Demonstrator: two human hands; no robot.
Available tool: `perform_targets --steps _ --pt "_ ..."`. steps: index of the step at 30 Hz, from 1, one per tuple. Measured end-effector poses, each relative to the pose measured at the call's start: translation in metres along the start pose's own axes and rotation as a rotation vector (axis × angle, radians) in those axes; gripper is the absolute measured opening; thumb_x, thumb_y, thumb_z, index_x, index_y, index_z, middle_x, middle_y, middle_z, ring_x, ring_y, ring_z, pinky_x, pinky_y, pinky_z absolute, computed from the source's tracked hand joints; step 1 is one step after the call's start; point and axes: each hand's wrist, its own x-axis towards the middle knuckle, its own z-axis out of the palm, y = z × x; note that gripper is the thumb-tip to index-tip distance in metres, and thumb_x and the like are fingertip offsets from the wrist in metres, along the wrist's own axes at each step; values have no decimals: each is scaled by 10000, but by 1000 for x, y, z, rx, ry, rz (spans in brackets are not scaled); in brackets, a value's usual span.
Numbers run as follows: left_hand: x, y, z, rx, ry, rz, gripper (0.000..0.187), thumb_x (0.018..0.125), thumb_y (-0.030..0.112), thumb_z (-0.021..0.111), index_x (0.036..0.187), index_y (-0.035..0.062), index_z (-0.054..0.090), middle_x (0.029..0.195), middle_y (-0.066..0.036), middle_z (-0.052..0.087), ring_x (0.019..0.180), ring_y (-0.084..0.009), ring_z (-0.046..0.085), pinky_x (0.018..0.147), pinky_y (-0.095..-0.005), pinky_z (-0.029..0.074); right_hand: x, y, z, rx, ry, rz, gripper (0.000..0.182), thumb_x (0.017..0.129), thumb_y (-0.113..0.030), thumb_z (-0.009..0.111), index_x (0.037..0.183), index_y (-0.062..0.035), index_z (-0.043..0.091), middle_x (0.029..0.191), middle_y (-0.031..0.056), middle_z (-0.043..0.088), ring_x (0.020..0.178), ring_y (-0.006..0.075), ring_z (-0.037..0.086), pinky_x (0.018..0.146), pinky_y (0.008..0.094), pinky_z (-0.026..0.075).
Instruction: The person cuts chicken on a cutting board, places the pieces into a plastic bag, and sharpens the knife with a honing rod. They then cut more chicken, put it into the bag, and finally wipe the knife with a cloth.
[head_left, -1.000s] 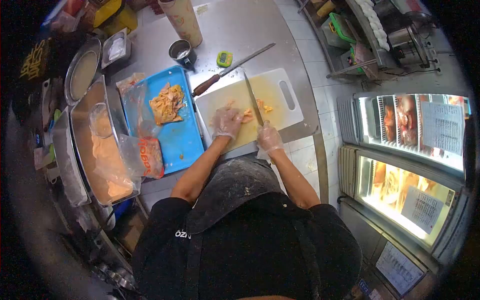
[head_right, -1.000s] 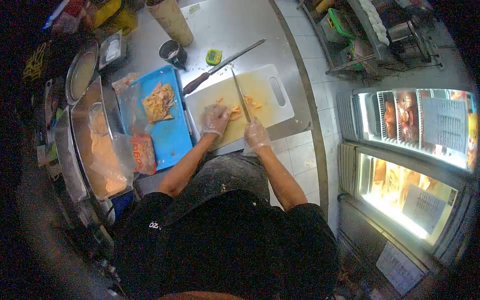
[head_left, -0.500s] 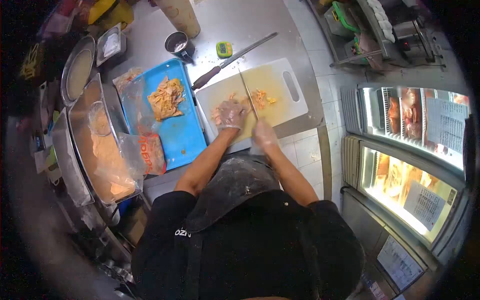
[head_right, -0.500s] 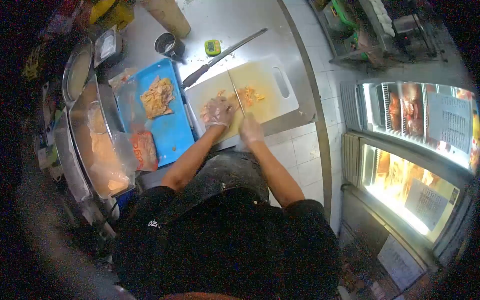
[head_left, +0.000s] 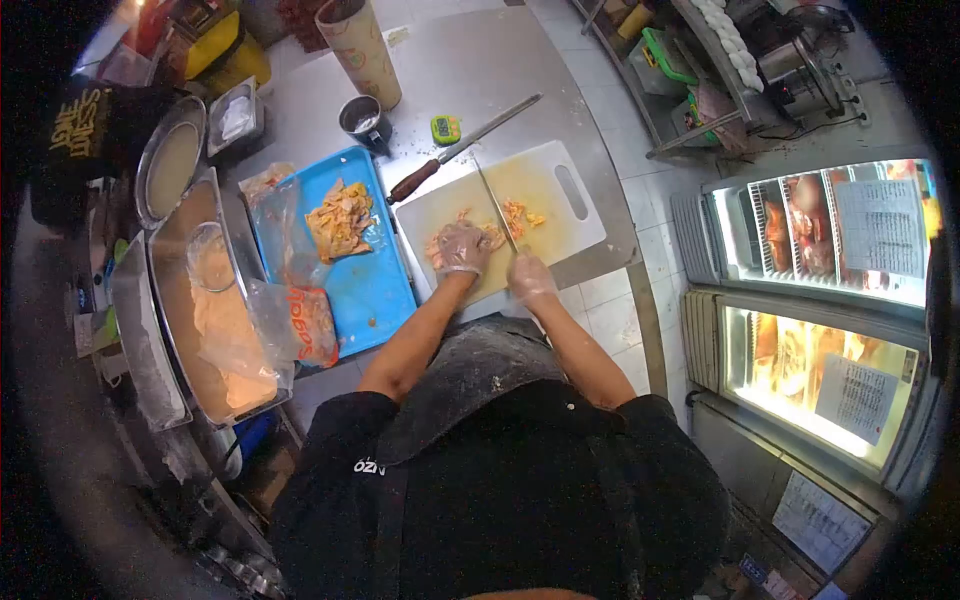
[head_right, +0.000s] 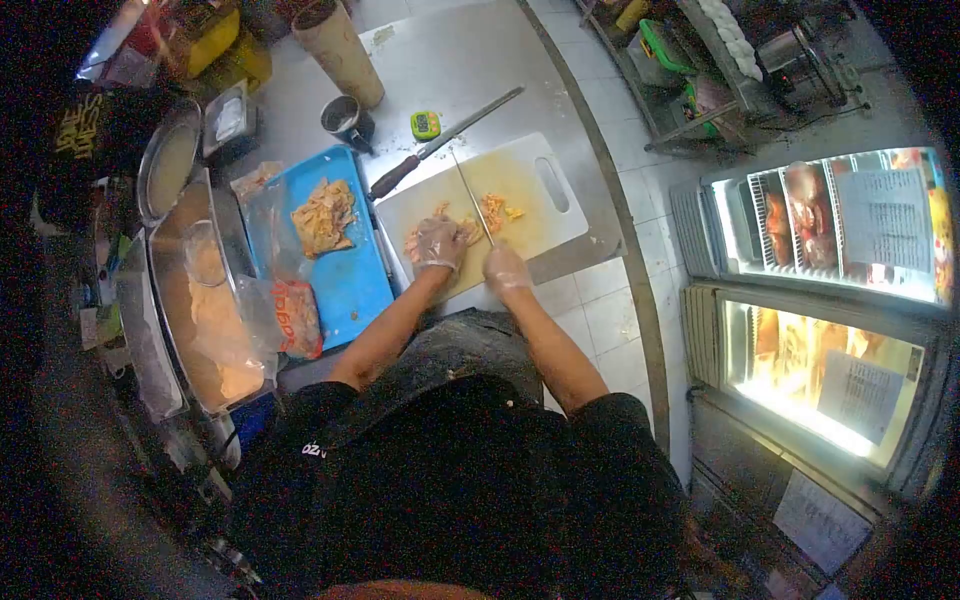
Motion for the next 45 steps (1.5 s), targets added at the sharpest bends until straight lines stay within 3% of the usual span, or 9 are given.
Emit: perform_targets --steps 2,7,18,21,24,26,33,38,45 --pt "3 0 10 28 67 -56 165 681 232 579 693 77 636 859 -140 588 818 -311 542 761 -432 410 -26 6 -2 190 46 295 161 783 -100 422 860 29 482 777 282 555 752 436 557 652 508 432" --pt "2 -2 16 31 118 -106 173 696 233 577 710 71 638 893 -156 584 834 -315 540 771 -439 410 -87 5 -32 118 -93 371 177 796 -125 446 874 29 481 781 284 562 740 433 563 655 501 444" --pt "2 26 8 -49 312 -24 87 700 180 575 674 113 624 799 -118 571 810 -303 524 735 -439 387 -46 39 -59 252 100 218 273 833 -257 492 904 6 500 804 266 571 769 431 558 642 485 448" --pt "25 30 16 -274 234 237 108 711 188 569 699 100 631 739 -129 574 763 -304 535 725 -414 421 -58 55 -73 336 100 282 324 833 -297 513 950 5 501 805 275 569 779 444 550 639 496 431" --pt "37 38 13 2 145 360 142 722 201 565 705 79 635 719 -152 588 698 -316 560 708 -403 455 -65 69 -73 275 12 369 366 833 -338 500 989 -7 501 797 268 580 793 434 559 664 509 431" --pt "43 40 2 -4 -183 245 178 738 223 559 723 64 638 754 -167 607 699 -319 580 706 -421 468 -69 71 -70 314 5 362 359 833 -329 503 991 -7 496 802 271 581 796 433 561 661 502 437" --pt "47 63 -3 -16 -184 7 204 756 235 553 730 43 616 700 -158 611 657 -293 595 639 -382 479 -78 70 -71 338 77 272 294 833 -282 521 930 -8 482 767 224 590 655 375 581 564 449 466" --pt "43 112 -39 -895 -132 -283 304 734 308 576 724 4 575 620 -97 567 614 -166 576 577 -314 465 -87 46 -127 832 10 570 432 813 -398 546 950 8 496 720 226 575 698 384 570 623 467 424" --pt "40 61 33 -506 -282 -416 320 710 339 601 817 38 621 757 -135 623 640 -197 600 622 -328 471 -77 85 -45 315 126 381 376 848 -350 465 970 5 486 805 247 583 708 377 590 597 474 463"
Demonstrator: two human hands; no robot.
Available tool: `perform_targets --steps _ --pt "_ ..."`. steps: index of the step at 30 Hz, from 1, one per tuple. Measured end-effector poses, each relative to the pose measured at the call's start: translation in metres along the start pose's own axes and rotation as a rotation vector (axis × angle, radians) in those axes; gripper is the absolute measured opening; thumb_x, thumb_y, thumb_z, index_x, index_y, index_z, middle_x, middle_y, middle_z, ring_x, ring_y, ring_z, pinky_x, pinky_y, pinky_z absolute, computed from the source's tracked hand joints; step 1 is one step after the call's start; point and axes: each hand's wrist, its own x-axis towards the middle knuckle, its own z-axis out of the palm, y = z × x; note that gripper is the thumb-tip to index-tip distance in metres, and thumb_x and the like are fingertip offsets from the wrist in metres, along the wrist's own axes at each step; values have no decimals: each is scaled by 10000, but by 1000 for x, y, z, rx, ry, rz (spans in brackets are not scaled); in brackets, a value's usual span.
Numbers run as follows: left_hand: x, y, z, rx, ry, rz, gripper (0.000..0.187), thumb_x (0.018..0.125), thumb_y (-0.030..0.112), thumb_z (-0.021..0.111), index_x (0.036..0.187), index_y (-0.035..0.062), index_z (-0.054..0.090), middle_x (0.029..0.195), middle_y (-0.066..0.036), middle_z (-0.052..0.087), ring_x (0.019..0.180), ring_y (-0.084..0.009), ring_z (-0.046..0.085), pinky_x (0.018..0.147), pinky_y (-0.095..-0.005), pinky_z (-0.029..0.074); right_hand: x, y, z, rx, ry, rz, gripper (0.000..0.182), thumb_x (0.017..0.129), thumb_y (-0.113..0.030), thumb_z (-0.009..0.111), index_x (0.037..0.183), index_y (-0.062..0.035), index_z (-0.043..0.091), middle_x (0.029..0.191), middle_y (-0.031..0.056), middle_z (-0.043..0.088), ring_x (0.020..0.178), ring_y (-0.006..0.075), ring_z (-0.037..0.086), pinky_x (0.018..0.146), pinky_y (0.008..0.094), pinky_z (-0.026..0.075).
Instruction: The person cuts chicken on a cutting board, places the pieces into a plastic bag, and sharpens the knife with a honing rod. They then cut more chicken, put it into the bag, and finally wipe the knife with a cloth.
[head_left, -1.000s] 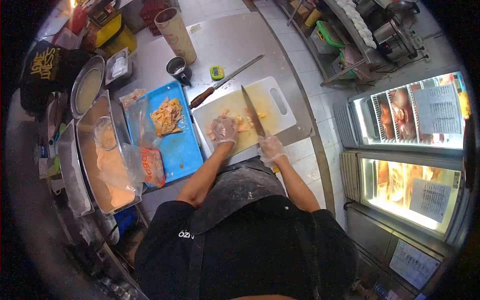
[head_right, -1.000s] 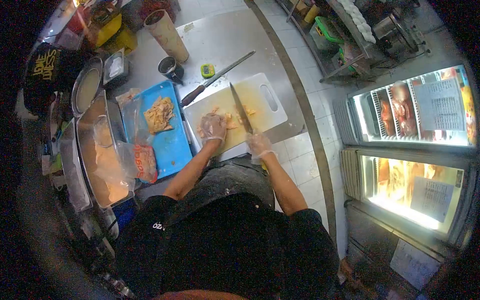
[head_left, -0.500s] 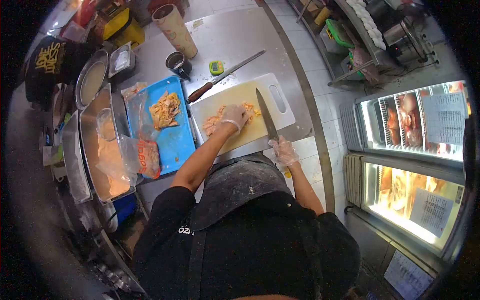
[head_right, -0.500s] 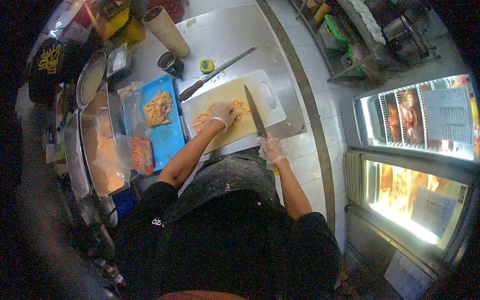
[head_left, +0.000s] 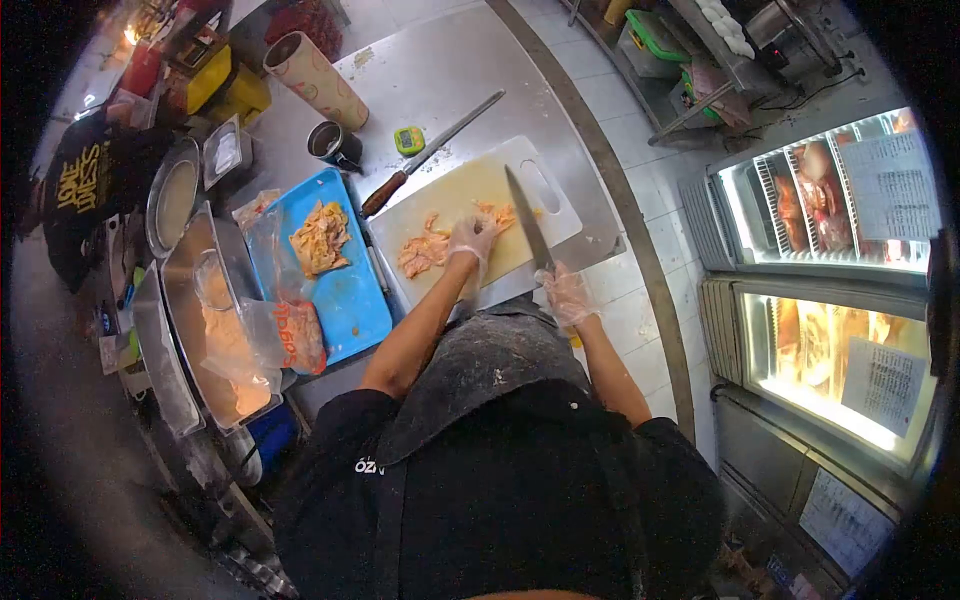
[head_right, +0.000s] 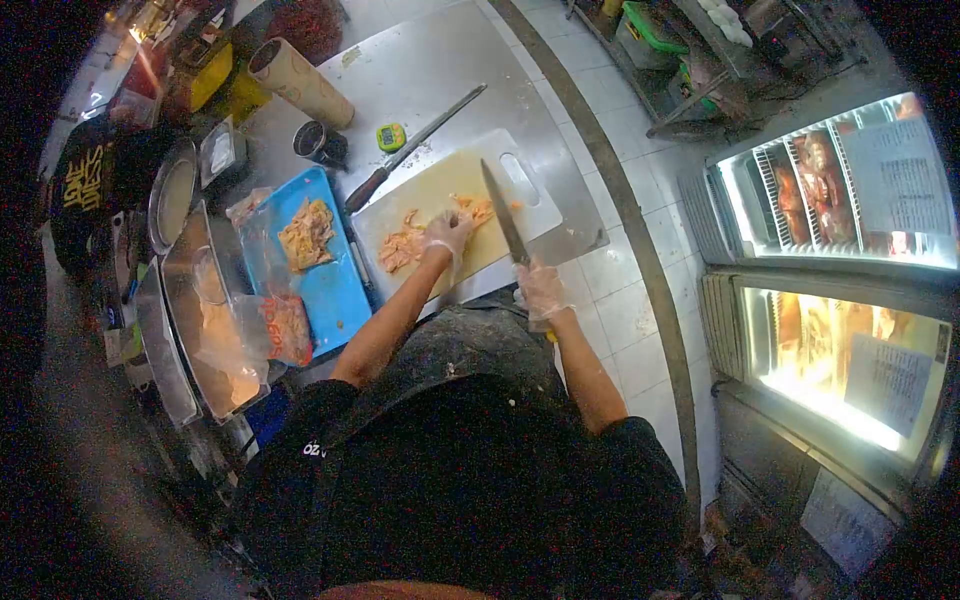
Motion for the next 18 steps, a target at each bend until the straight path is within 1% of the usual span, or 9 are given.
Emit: perform_targets --steps 2,3,5,8,11,13,15,16,18 --pt "-4 -12 7 188 170 176 336 717 357 589 852 52 630 765 -144 629 638 -234 609 626 -333 472 -2 -3 13 -23 -145 98 421 853 -384 418 975 12 495 838 286 566 810 450 547 700 524 421" --pt "-5 -18 9 190 164 169 336 717 357 589 852 52 630 765 -144 629 638 -234 609 626 -333 472 -4 -2 14 20 -139 22 389 852 -355 427 937 13 519 828 291 562 814 444 547 712 518 424" --pt "-5 -17 7 69 199 220 366 715 377 576 851 42 627 738 -146 631 647 -255 615 620 -340 475 -3 -5 15 -4 -86 36 370 851 -344 429 908 8 527 822 282 566 799 440 553 699 512 432" --pt "-12 -15 -6 47 208 84 353 715 369 574 846 47 634 723 -130 638 641 -247 615 615 -347 477 -3 -13 9 -89 -52 18 335 846 -322 439 853 -2 537 811 268 573 768 419 569 668 495 450" --pt "-13 -28 -21 -113 186 67 351 709 374 571 825 52 646 728 -131 640 647 -239 619 613 -345 476 1 -7 17 -127 -15 3 293 834 -297 461 821 -15 537 780 250 576 721 387 583 621 478 461" --pt "-10 -34 -23 -60 199 95 339 701 371 577 801 55 652 714 -127 639 636 -236 618 604 -340 476 2 -1 26 -110 27 13 269 828 -284 474 814 -22 536 753 236 575 690 372 586 593 471 463" --pt "-6 -43 -21 -10 214 128 327 693 367 584 776 59 658 701 -123 638 624 -232 617 594 -335 475 -3 -21 6 91 -94 115 276 844 -272 478 915 -6 493 779 265 571 780 447 552 651 513 436" --pt "-3 -46 -17 -48 184 93 318 684 364 595 761 63 661 689 -119 637 623 -229 618 592 -333 476 -6 -27 1 86 -94 110 276 844 -272 478 915 -6 493 779 265 571 780 447 552 651 513 436" --pt "-7 -36 -19 -87 152 60 309 674 361 606 747 66 665 678 -115 636 622 -225 618 590 -332 477 -10 -32 1 -34 -20 -123 267 839 -263 481 904 -4 496 768 259 570 763 440 555 625 507 438"
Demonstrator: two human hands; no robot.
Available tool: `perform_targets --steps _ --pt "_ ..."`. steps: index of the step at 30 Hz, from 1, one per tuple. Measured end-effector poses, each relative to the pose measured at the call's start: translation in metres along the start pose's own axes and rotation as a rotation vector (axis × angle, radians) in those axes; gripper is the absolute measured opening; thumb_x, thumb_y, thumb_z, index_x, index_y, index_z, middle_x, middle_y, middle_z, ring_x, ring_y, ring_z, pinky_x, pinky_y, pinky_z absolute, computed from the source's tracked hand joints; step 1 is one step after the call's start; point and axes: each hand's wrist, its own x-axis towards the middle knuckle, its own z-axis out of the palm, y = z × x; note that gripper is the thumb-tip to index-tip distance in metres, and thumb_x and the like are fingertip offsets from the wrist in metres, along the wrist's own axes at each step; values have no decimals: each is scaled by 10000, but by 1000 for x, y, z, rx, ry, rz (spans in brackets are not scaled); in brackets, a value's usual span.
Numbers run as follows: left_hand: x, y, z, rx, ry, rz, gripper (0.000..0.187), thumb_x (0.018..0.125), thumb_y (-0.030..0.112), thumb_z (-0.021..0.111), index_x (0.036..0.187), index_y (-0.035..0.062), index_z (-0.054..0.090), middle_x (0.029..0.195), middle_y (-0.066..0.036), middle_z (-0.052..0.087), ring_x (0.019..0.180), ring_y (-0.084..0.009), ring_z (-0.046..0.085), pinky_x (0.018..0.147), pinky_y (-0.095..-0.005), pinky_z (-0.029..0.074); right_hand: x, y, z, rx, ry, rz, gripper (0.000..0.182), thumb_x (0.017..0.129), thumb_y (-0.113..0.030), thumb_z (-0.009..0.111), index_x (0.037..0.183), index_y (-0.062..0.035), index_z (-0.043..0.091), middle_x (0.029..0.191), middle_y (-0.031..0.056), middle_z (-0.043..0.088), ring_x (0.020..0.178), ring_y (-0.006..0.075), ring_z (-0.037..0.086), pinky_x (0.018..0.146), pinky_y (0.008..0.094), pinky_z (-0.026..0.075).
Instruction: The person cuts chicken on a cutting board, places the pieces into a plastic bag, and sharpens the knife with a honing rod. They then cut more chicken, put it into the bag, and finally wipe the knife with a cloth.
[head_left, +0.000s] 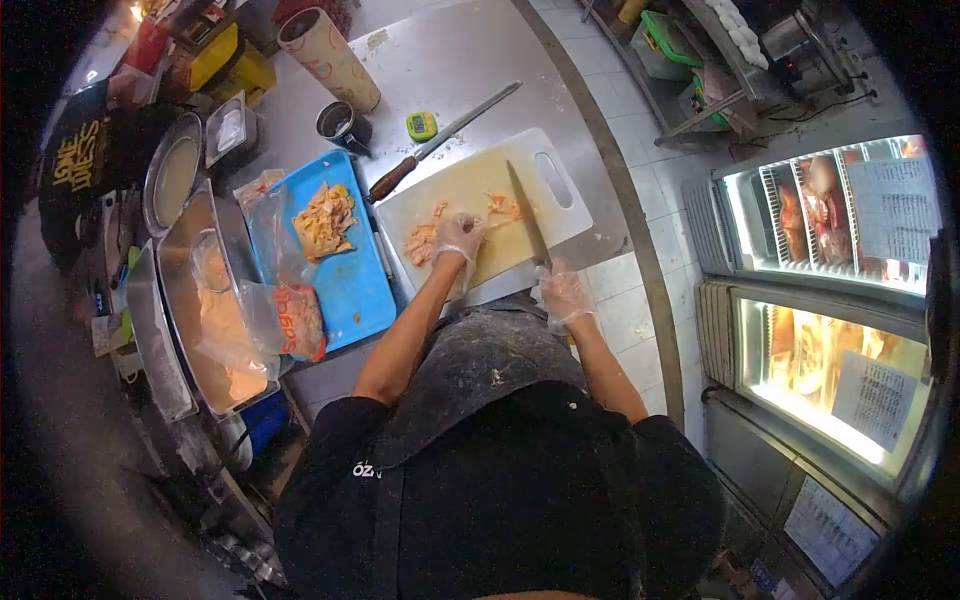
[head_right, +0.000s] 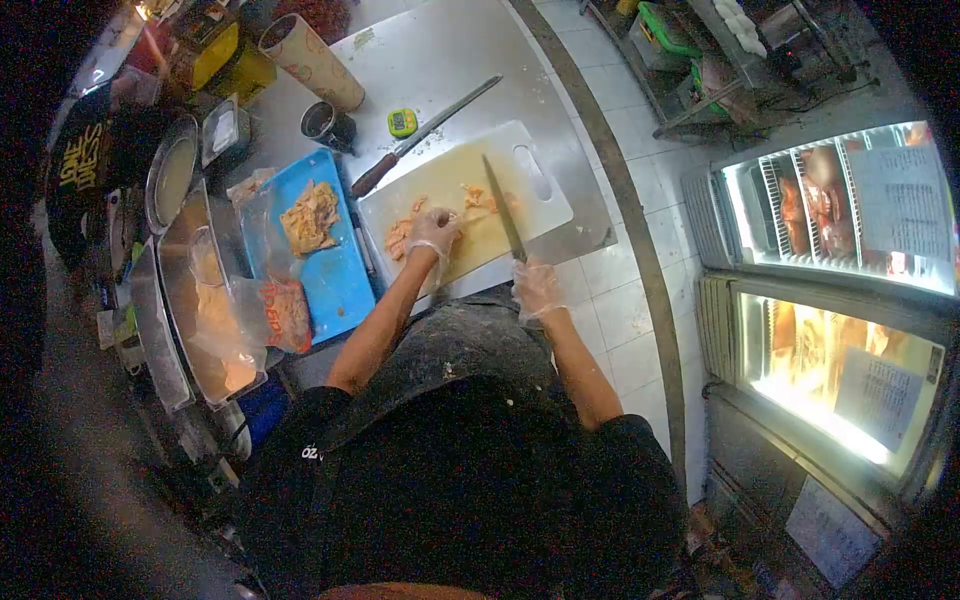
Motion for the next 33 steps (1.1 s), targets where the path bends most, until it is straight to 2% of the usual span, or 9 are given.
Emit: perform_targets --steps 3,7,9,13,15,21,28,30,33 --pt "-18 23 -14 143 39 102 286 679 338 609 761 71 671 691 -108 643 627 -216 621 589 -327 477 1 11 23 -229 -66 -441 243 829 -250 491 870 -11 498 719 240 565 703 419 563 579 491 438" --pt "-11 8 -13 20 53 -12 255 699 291 603 766 53 665 695 -119 643 639 -204 622 595 -320 471 -2 32 53 163 -209 -54 230 825 -253 498 839 -24 495 682 222 562 653 400 565 554 483 435" --pt "-3 -12 -16 -26 124 -1 246 703 272 605 762 40 660 695 -122 643 642 -196 622 593 -314 469 -7 23 46 -66 -82 23 125 751 -107 511 784 9 545 702 220 550 622 390 574 526 459 471" --pt "-1 -6 -36 -214 96 -68 259 711 244 614 776 -5 647 667 -112 627 627 -163 599 597 -296 464 -8 9 32 -123 -89 -71 153 770 -132 501 761 17 532 638 216 553 598 396 571 522 470 468" --pt "3 -2 -46 -295 129 -51 258 717 232 615 782 -16 646 655 -103 621 618 -147 587 595 -286 462 -6 12 38 -77 -155 120 294 823 -300 492 887 -13 483 703 264 563 683 422 569 600 498 445" --pt "-9 58 -75 -722 72 128 109 790 70 598 801 -36 622 740 -60 620 617 -106 557 572 -214 463 -7 6 31 -102 -170 19 277 818 -270 498 901 -7 476 742 267 566 710 424 569 625 499 449" --pt "6 80 -62 -753 114 69 57 762 10 610 772 -45 602 719 -76 611 622 -115 561 578 -216 464 -7 21 38 -179 -210 -71 256 818 -250 508 904 -11 481 768 266 566 761 431 560 653 500 445" --pt "24 73 -53 -861 -72 264 38 760 -6 589 753 -42 597 696 -68 603 590 -116 543 551 -221 452 -10 26 34 -61 -116 77 265 840 -267 488 902 -10 480 765 266 564 749 437 557 652 497 442" --pt "56 46 -30 -669 -63 225 55 740 15 571 708 1 613 638 -21 584 556 -93 519 535 -218 437 -18 17 9 -43 -127 159 269 858 -272 469 908 -8 478 756 273 564 743 438 558 646 501 437"
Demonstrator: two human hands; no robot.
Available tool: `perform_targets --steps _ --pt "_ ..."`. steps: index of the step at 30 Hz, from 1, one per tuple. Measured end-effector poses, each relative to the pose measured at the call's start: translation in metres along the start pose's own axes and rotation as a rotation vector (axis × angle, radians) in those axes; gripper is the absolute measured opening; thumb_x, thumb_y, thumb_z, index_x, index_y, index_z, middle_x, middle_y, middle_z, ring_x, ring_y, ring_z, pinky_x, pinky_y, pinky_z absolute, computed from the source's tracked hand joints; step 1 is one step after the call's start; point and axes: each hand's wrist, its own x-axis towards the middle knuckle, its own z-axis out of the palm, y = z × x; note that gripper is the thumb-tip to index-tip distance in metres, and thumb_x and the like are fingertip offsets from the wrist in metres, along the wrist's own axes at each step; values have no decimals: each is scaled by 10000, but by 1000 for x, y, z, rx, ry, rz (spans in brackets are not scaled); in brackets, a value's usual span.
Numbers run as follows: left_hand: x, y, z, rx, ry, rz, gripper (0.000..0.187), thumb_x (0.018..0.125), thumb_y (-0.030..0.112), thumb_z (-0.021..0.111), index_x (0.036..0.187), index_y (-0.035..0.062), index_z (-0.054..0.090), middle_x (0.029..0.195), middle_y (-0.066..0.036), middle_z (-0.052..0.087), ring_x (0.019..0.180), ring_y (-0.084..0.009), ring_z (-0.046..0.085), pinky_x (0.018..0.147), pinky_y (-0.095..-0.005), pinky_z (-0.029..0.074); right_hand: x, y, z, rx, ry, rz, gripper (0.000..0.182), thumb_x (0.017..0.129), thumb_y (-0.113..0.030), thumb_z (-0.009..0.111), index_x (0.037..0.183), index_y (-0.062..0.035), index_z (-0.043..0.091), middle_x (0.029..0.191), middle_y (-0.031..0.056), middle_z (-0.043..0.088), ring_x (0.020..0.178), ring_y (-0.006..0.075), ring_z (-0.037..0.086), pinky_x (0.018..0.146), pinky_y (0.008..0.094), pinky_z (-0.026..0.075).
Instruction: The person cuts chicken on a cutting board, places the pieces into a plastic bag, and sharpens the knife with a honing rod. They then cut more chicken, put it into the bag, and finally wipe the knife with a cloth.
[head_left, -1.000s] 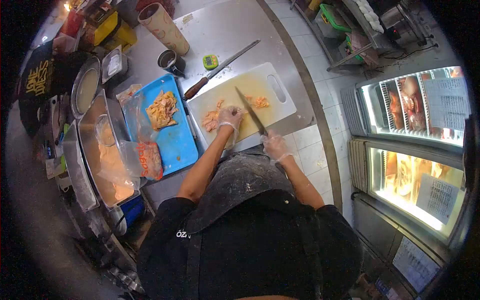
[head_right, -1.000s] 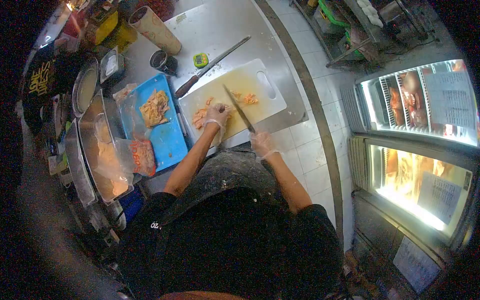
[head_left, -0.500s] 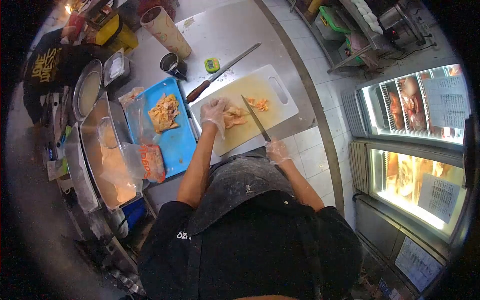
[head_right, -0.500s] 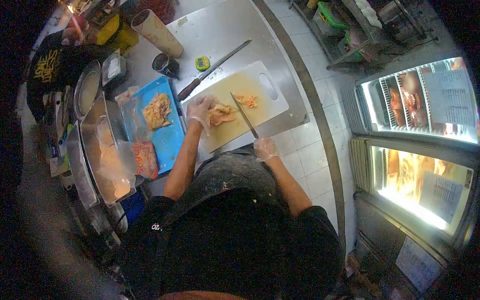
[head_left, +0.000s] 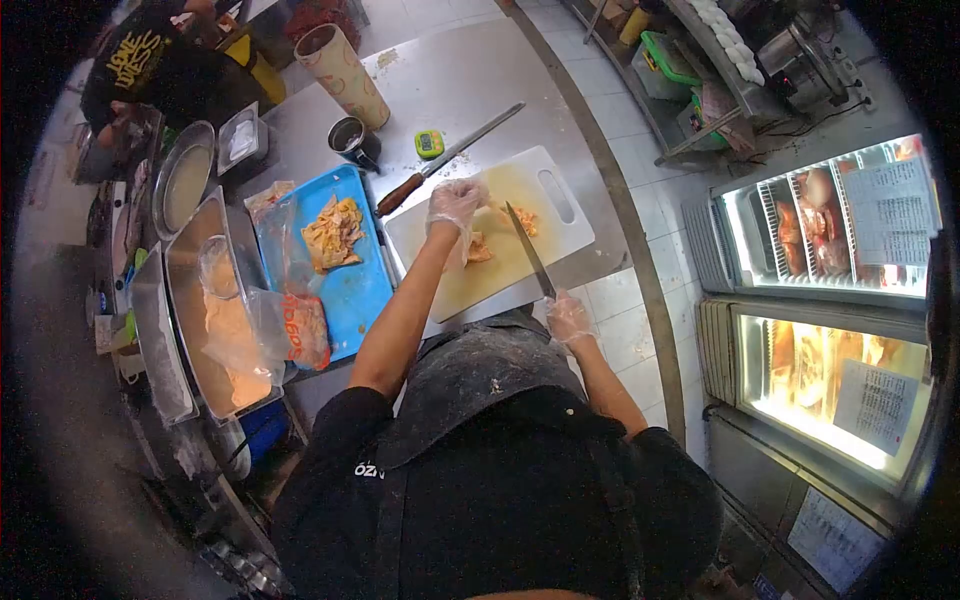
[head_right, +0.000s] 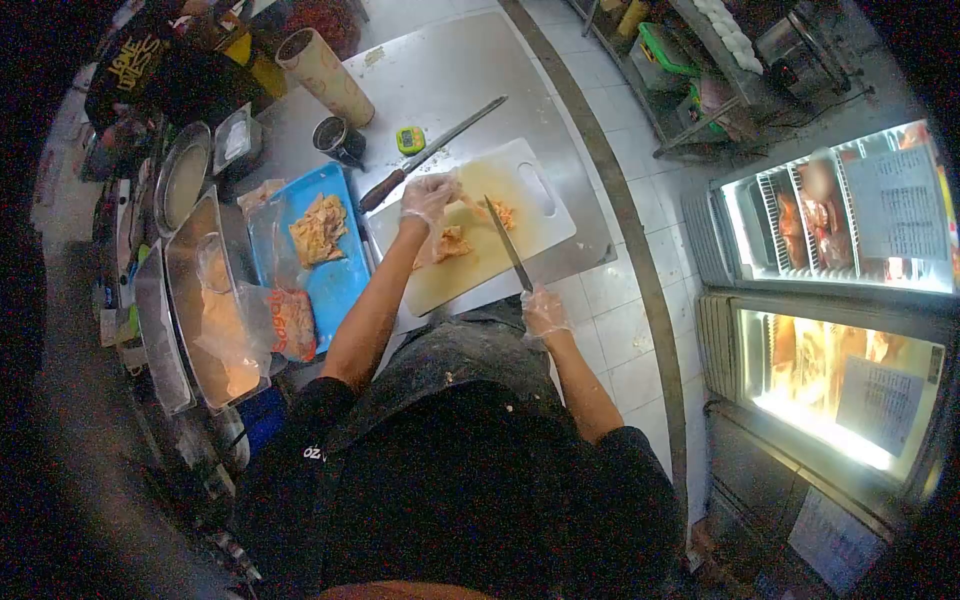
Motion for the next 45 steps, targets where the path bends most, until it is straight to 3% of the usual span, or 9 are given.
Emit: perform_targets --steps 13,15,22,24,28,31,40,43,45 --pt "4 -50 -46 651 198 -191 190 739 189 612 774 9 661 673 -18 601 575 -87 507 517 -253 403 -9 -30 -27 332 93 -56 277 814 -305 503 815 -28 521 659 216 555 672 361 584 592 444 463" --pt "-4 -30 -37 632 180 -223 206 735 204 626 786 8 664 689 -31 617 584 -100 529 535 -260 420 5 -21 -8 -42 156 -306 259 816 -289 493 819 -32 528 631 189 552 641 337 585 548 430 463" --pt "-1 -28 -23 1071 -55 -33 277 706 320 660 847 82 672 832 -110 645 783 -256 614 735 -345 478 46 -38 30 -294 27 -429 185 725 -163 533 785 10 557 749 214 524 717 378 575 598 451 475" --pt "2 -40 -25 1089 -20 -57 282 706 331 661 830 77 669 820 -113 641 774 -260 613 725 -350 479 59 -28 61 -90 113 -231 175 730 -156 527 761 15 548 746 215 526 738 388 568 625 463 465" --pt "9 -44 -29 1155 19 -46 288 705 344 664 780 66 659 818 -129 635 763 -260 613 711 -349 480 14 -14 32 -87 76 -330 165 749 -158 517 765 5 537 743 222 537 745 401 559 651 471 454" --pt "4 -41 -26 1145 64 -42 291 702 346 668 753 60 654 816 -145 630 768 -265 611 691 -346 482 1 -21 20 -102 -42 -24 163 769 -155 498 783 5 523 770 239 554 758 410 552 661 473 448" --pt "-9 16 -19 824 -117 -2 242 704 289 626 750 54 655 660 -122 624 583 -156 594 579 -322 464 67 -46 13 -34 81 -125 179 778 -146 487 836 21 521 765 275 557 726 416 571 614 481 462" --pt "-5 30 6 720 -153 156 249 709 296 616 779 61 659 691 -123 632 605 -174 601 592 -317 467 50 -18 3 -292 47 -456 187 791 -160 484 844 16 519 744 264 564 731 418 573 620 484 458" --pt "-2 22 23 705 -202 89 269 711 306 608 826 69 662 754 -128 643 665 -215 622 622 -321 482 41 -7 2 76 220 -63 204 803 -191 487 844 6 522 743 245 573 722 426 568 617 490 452"
